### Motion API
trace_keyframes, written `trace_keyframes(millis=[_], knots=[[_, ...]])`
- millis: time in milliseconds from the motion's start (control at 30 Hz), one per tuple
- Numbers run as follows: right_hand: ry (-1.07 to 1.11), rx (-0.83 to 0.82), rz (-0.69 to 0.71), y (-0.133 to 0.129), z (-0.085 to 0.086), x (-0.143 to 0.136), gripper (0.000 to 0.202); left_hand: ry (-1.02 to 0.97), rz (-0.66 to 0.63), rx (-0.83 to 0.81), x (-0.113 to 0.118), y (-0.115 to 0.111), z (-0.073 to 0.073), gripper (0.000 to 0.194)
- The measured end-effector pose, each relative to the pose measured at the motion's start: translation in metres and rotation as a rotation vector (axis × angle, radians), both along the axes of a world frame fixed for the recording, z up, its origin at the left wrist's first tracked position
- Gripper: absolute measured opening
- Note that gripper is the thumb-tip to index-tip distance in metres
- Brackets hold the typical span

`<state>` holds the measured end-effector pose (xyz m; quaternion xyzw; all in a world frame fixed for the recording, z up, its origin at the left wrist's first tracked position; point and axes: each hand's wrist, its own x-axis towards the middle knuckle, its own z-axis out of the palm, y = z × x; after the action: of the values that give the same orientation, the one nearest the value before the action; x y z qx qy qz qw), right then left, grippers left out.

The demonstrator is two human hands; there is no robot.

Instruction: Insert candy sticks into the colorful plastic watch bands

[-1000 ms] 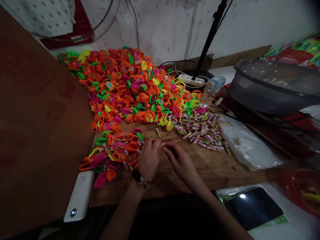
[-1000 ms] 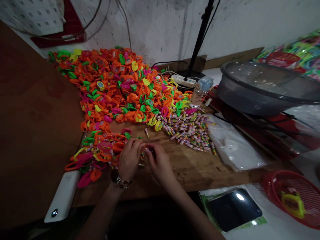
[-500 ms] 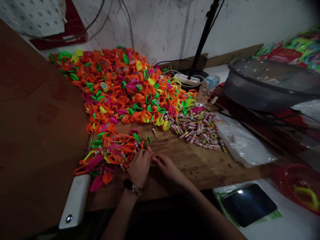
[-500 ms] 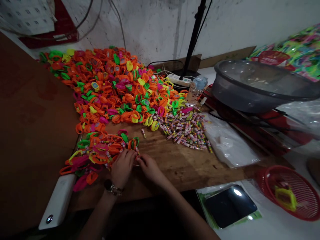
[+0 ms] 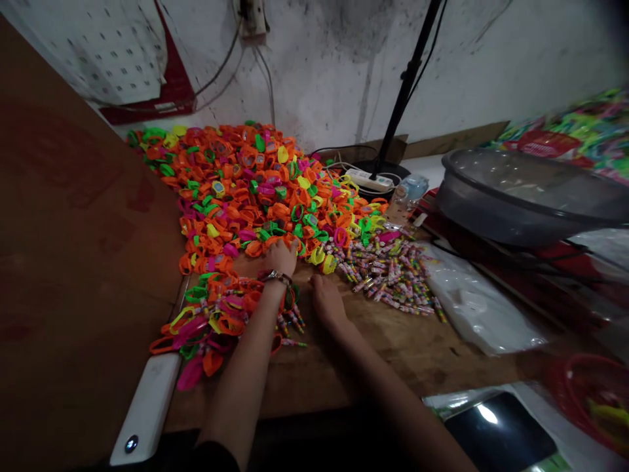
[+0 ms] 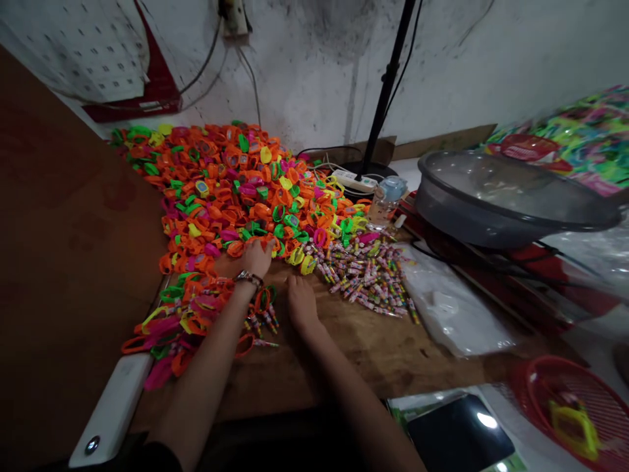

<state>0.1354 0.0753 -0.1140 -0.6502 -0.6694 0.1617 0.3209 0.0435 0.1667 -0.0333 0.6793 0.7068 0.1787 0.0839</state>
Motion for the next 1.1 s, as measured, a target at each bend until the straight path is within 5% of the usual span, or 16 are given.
trace_keyframes(millis=[167, 500, 700, 1000, 1100], knots=[[0.098, 0.121, -0.007, -0.027, 0.007, 0.021, 0.036, -0.162, -0.039, -0.010, 0.002, 0.020, -0.021, 0.030], [0.542, 0.178, -0.139, -0.048, 0.022, 0.058, 0.023, -0.491, -0.301, -0.063, 0.011, -0.046, -0.050, 0.027], [0.870, -0.014, -0.181, -0.041, 0.014, 0.064, 0.041, -0.674, -0.347, -0.067, 0.021, -0.065, -0.058, 0.031], [0.913, 0.002, -0.286, -0.034, -0.007, 0.061, 0.034, -1.059, -0.284, -0.150, 0.033, -0.092, -0.062, 0.042], [0.938, -0.015, -0.255, -0.039, -0.009, 0.056, 0.035, -1.145, -0.277, -0.205, 0.037, -0.097, -0.065, 0.033]])
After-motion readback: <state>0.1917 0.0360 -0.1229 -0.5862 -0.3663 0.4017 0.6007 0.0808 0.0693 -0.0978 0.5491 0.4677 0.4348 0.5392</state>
